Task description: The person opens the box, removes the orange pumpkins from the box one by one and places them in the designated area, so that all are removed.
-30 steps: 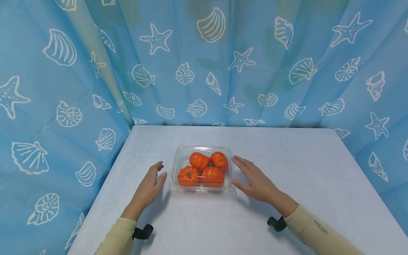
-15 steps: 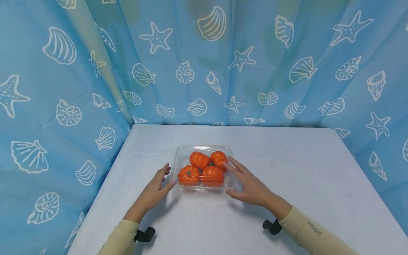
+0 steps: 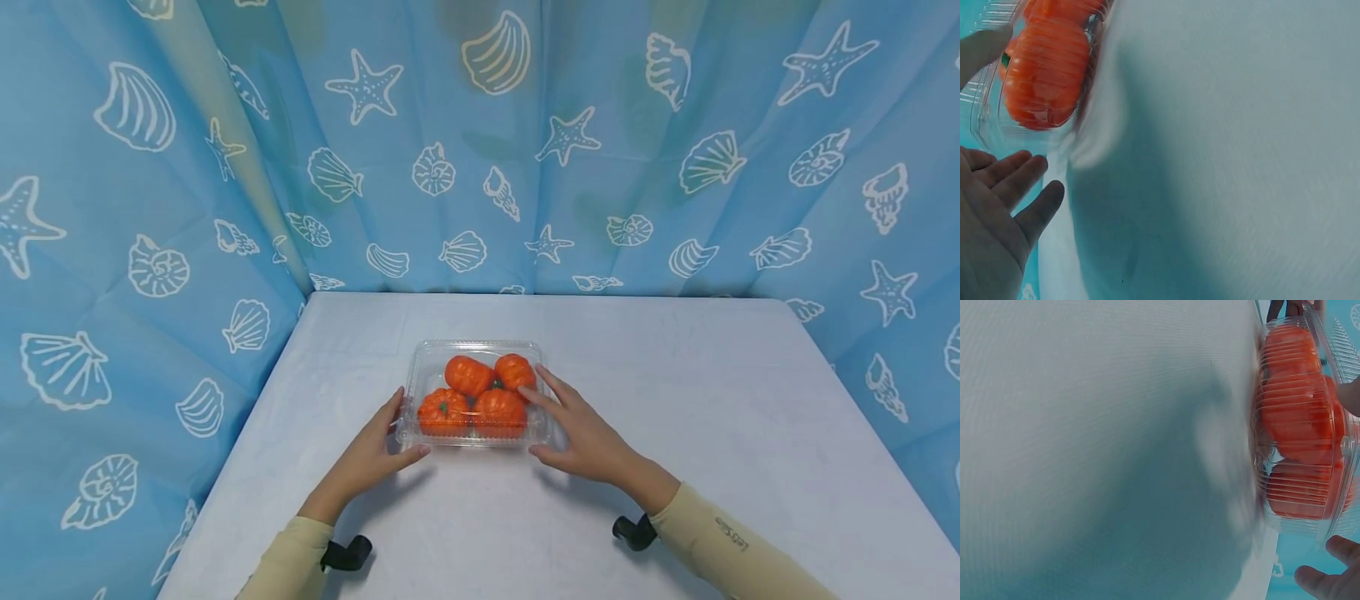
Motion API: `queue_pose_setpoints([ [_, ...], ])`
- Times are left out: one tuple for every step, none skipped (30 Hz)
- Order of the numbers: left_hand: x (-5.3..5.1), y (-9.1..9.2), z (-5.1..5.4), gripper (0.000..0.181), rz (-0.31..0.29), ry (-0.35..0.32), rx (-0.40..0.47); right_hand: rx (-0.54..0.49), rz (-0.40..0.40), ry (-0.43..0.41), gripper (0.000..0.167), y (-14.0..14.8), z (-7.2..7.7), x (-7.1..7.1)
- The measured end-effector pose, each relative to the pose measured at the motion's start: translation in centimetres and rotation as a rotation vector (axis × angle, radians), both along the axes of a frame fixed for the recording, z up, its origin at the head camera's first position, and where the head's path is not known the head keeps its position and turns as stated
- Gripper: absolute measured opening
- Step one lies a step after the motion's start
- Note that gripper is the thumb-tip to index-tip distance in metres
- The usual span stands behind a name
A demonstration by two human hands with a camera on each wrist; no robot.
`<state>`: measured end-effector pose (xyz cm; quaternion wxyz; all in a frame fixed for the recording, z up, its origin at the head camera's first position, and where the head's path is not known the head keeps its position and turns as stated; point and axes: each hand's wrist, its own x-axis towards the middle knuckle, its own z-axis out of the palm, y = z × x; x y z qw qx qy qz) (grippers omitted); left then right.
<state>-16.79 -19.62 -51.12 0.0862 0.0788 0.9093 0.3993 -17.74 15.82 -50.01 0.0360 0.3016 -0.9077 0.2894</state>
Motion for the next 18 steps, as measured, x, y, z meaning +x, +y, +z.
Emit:
queue_pose_setpoints([
  [0.0, 0.0, 0.0, 0.105, 0.001, 0.002, 0.004, -0.003, 0.003, 0.004, 0.08, 0.0, 0.0, 0.0],
  [-0.1, 0.1, -0.1, 0.104, 0.001, 0.006, 0.01, -0.003, 0.006, 0.007, 0.08, 0.0, -0.1, -0.1],
  [-0.1, 0.1, -0.1, 0.104, 0.001, 0.01, 0.013, -0.004, 0.007, 0.011, 0.08, 0.0, -0.1, -0.1],
  [-0.1, 0.1, -0.1, 0.103, 0.001, 0.013, 0.018, -0.005, 0.009, 0.013, 0.08, 0.0, -0.2, -0.1],
  [-0.1, 0.2, -0.2, 0.103, 0.002, 0.013, 0.025, -0.007, 0.01, 0.017, 0.08, 0.0, -0.2, -0.1],
  [-0.1, 0.2, -0.2, 0.102, 0.002, 0.013, 0.035, -0.01, 0.01, 0.018, 0.08, 0.0, -0.3, -0.2],
  [-0.1, 0.2, -0.2, 0.102, 0.002, 0.01, 0.05, -0.011, 0.011, 0.02, 0.08, 0.0, -0.4, -0.2],
  [-0.1, 0.2, -0.3, 0.101, 0.003, 0.005, 0.066, -0.012, 0.011, 0.02, 0.081, -0.1, -0.5, -0.3],
  [0.0, 0.2, -0.3, 0.101, 0.006, -0.006, 0.084, -0.015, 0.012, 0.023, 0.081, -0.1, -0.6, -0.3],
  [0.0, 0.2, -0.2, 0.101, 0.005, -0.015, 0.105, -0.022, 0.016, 0.022, 0.08, -0.1, -0.6, -0.3],
  [0.1, 0.2, -0.2, 0.101, 0.004, -0.022, 0.126, -0.028, 0.021, 0.021, 0.08, -0.1, -0.8, -0.3],
  [0.1, 0.3, -0.2, 0.101, 0.002, -0.035, 0.143, -0.038, 0.026, 0.014, 0.079, -0.1, -0.8, -0.3],
  [0.2, 0.3, -0.2, 0.1, 0.002, -0.05, 0.159, -0.049, 0.031, 0.007, 0.078, -0.1, -0.9, -0.3],
  [0.2, 0.4, -0.2, 0.1, 0.0, -0.063, 0.173, -0.061, 0.034, -0.002, 0.078, -0.1, -1.0, -0.3],
  [0.2, 0.4, -0.2, 0.1, -0.002, -0.076, 0.187, -0.076, 0.038, -0.015, 0.077, -0.1, -1.0, -0.3],
  [0.2, 0.5, -0.1, 0.099, -0.005, -0.085, 0.198, -0.088, 0.039, -0.03, 0.076, -0.1, -1.0, -0.3],
  [0.2, 0.6, -0.2, 0.099, -0.005, -0.096, 0.207, -0.1, 0.036, -0.046, 0.075, -0.1, -1.0, -0.3],
  [0.2, 0.7, -0.2, 0.098, -0.005, -0.108, 0.217, -0.11, 0.032, -0.064, 0.075, -0.2, -1.0, -0.2],
])
